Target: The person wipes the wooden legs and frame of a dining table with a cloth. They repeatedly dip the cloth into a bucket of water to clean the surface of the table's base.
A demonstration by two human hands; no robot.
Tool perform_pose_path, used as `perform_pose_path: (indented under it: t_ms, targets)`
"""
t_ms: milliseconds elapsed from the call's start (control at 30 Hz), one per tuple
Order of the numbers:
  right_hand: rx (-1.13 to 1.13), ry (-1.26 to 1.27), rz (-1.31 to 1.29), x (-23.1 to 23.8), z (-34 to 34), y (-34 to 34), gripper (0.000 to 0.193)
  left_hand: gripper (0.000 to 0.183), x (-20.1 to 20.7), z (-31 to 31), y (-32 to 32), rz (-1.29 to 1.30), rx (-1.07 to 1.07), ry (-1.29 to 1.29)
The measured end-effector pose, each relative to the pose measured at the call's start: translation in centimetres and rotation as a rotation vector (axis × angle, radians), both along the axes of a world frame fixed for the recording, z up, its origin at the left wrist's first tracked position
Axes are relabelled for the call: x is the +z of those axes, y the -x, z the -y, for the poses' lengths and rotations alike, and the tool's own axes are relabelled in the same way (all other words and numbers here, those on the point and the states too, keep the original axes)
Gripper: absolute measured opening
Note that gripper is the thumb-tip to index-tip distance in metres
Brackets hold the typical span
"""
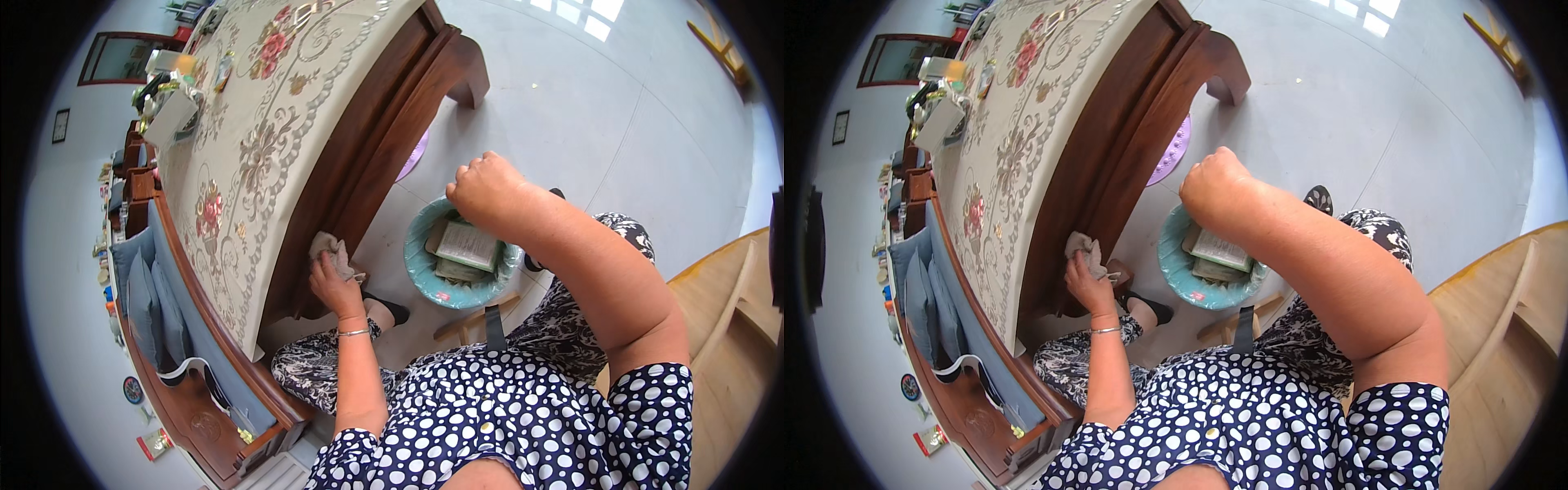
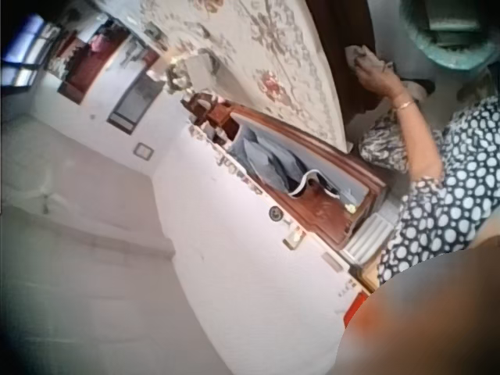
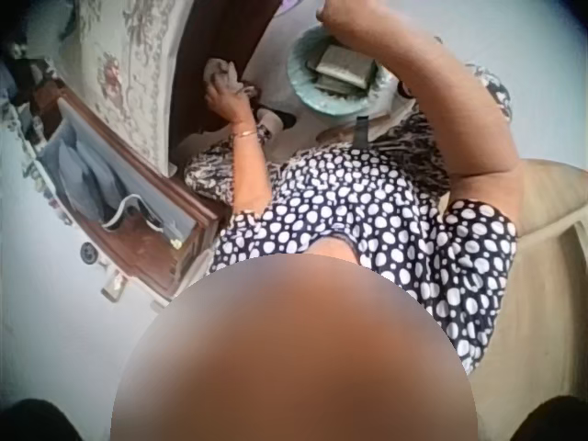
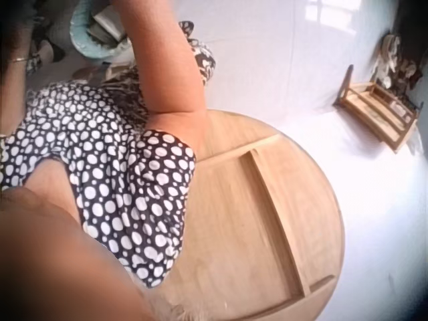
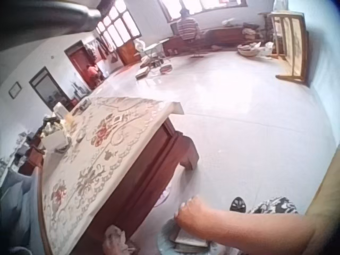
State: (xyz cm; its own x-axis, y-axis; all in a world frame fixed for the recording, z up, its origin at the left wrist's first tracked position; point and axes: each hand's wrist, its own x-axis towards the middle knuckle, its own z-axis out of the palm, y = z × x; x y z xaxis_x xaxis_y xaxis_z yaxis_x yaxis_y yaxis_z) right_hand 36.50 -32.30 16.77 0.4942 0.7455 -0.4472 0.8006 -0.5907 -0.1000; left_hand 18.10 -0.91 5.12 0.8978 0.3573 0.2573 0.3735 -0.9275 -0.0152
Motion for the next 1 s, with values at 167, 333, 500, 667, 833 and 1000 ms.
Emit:
perform_pose_path:
  t_ms: [167, 333, 500, 667, 833, 1000]
  targets:
    - [0.006, 0.016, -0.004, 0.9, 0.7, -0.1, 0.037, 0.063, 0.1, 3.2, -5.1, -0.003, -0.191, -0.007]
    - [0.011, 0.023, -0.023, 1.0, 1.2, -0.2, 0.043, 0.058, -0.4, 7.0, -11.6, 0.017, -0.332, 0.011]
    - [-0.016, -0.004, -0.068, 1.0, 1.4, -0.4, 0.045, 0.057, -0.3, 10.9, -18.5, 0.031, -0.479, 0.016]
    - [-0.015, -0.013, -0.075, 0.4, 1.7, -0.6, 0.04, 0.058, -0.6, 15.5, -26.2, 0.051, -0.619, 0.024]
    - [-0.011, 0.0, -0.025, 0.4, 1.0, -0.9, 0.034, 0.055, -1.2, 18.3, -31.3, 0.062, -0.636, 0.011]
    - [-0.067, -0.03, -0.042, 0.2, 0.8, -1.5, 0.028, 0.049, -0.6, 17.3, -29.2, 0.06, -0.6, 0.016]
